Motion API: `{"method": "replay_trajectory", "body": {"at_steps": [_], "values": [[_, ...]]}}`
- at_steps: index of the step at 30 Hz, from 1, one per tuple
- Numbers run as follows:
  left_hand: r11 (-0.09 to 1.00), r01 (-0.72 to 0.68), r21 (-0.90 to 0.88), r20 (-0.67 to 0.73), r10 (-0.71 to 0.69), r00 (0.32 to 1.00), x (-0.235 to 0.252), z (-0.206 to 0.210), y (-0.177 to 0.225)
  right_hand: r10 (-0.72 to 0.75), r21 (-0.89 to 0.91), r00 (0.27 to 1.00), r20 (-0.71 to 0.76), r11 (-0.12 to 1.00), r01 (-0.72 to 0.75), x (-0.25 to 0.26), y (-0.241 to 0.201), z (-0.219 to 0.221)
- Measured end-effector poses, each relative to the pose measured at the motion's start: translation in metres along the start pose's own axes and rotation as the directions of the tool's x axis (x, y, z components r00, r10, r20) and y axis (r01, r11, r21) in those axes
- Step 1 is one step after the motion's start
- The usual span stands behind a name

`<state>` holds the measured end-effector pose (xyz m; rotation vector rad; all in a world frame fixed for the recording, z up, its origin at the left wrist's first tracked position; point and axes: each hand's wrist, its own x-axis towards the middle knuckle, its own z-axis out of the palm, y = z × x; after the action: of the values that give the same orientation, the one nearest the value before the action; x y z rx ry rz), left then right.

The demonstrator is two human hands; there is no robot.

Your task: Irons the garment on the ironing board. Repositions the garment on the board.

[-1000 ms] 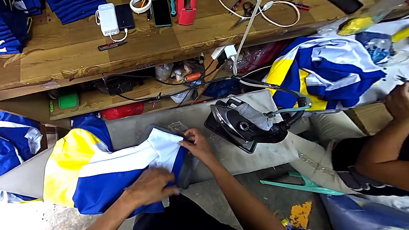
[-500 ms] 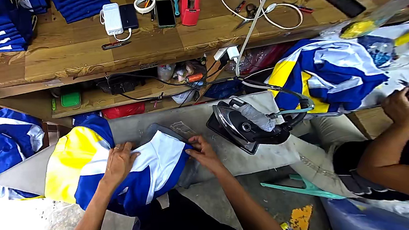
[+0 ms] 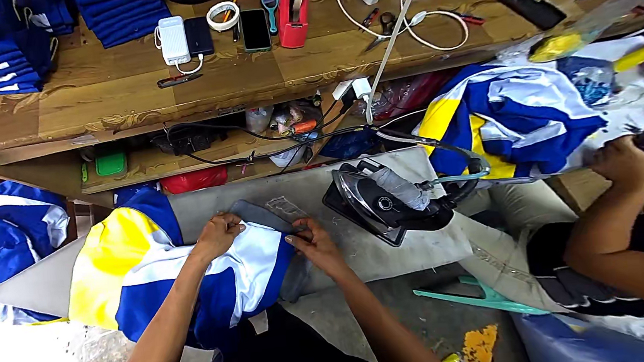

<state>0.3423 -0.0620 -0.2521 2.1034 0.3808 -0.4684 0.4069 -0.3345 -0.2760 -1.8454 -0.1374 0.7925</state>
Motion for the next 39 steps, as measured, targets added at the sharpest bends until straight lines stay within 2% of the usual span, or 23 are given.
{"method": "replay_trajectory", "body": {"at_steps": [3, 6, 9, 12, 14, 17, 24, 28, 30, 32, 34, 37, 39], "values": [[0.998, 0.056, 0.013, -0.045, -0.056, 0.997, 0.007, 0.003, 0.005, -0.008, -0.089, 1.000, -0.028, 0.996, 0.006, 0.003, 0.005, -0.002], [0.983, 0.135, 0.124, -0.113, -0.122, 0.986, 0.012, 0.012, 0.014, -0.002, -0.180, 1.000, -0.023, 0.984, -0.002, 0.005, 0.007, -0.002], [0.973, 0.136, 0.189, -0.169, -0.104, 0.980, 0.014, 0.021, 0.014, 0.003, -0.276, 1.000, 0.009, 0.961, -0.001, 0.006, 0.001, -0.002], [0.989, 0.103, 0.110, -0.077, -0.095, 0.993, 0.013, 0.010, 0.011, 0.010, -0.277, 0.999, 0.041, 0.961, 0.002, 0.008, 0.000, -0.006], [0.999, 0.030, 0.040, 0.016, -0.031, 0.999, 0.012, 0.000, 0.006, 0.007, -0.255, 0.998, 0.054, 0.967, 0.008, 0.008, 0.000, -0.008], [0.997, -0.071, -0.024, 0.062, 0.072, 0.995, 0.005, -0.006, 0.004, -0.046, -0.207, 0.997, 0.058, 0.977, 0.057, 0.006, 0.004, -0.008], [0.977, -0.193, -0.090, -0.010, 0.192, 0.981, -0.015, 0.002, 0.011, -0.115, -0.115, 0.992, 0.042, 0.986, 0.119, 0.002, 0.013, -0.011], [0.976, -0.119, -0.185, -0.090, 0.104, 0.990, -0.004, 0.000, 0.004, -0.124, -0.134, 0.992, 0.037, 0.983, 0.128, 0.002, 0.007, -0.013], [0.999, -0.019, -0.044, -0.150, 0.013, 0.989, 0.006, 0.004, 0.004, -0.122, -0.185, 0.991, 0.045, 0.974, 0.129, 0.004, -0.002, -0.012], [0.981, 0.065, 0.184, -0.222, -0.023, 0.975, 0.016, 0.015, 0.007, -0.126, -0.331, 0.991, 0.042, 0.934, 0.133, 0.010, -0.009, -0.009], [0.936, 0.113, 0.332, -0.264, -0.022, 0.964, 0.021, 0.027, 0.007, -0.091, -0.501, 0.995, 0.049, 0.859, 0.103, 0.015, -0.014, -0.004], [0.920, 0.119, 0.374, -0.294, -0.005, 0.956, 0.022, 0.029, 0.006, -0.005, -0.656, 0.999, 0.036, 0.755, 0.027, 0.017, -0.027, 0.002], [0.918, 0.108, 0.381, -0.242, -0.014, 0.970, 0.022, 0.024, 0.007, -0.074, -0.720, 0.997, 0.000, 0.692, 0.051, 0.015, -0.034, 0.009]]}}
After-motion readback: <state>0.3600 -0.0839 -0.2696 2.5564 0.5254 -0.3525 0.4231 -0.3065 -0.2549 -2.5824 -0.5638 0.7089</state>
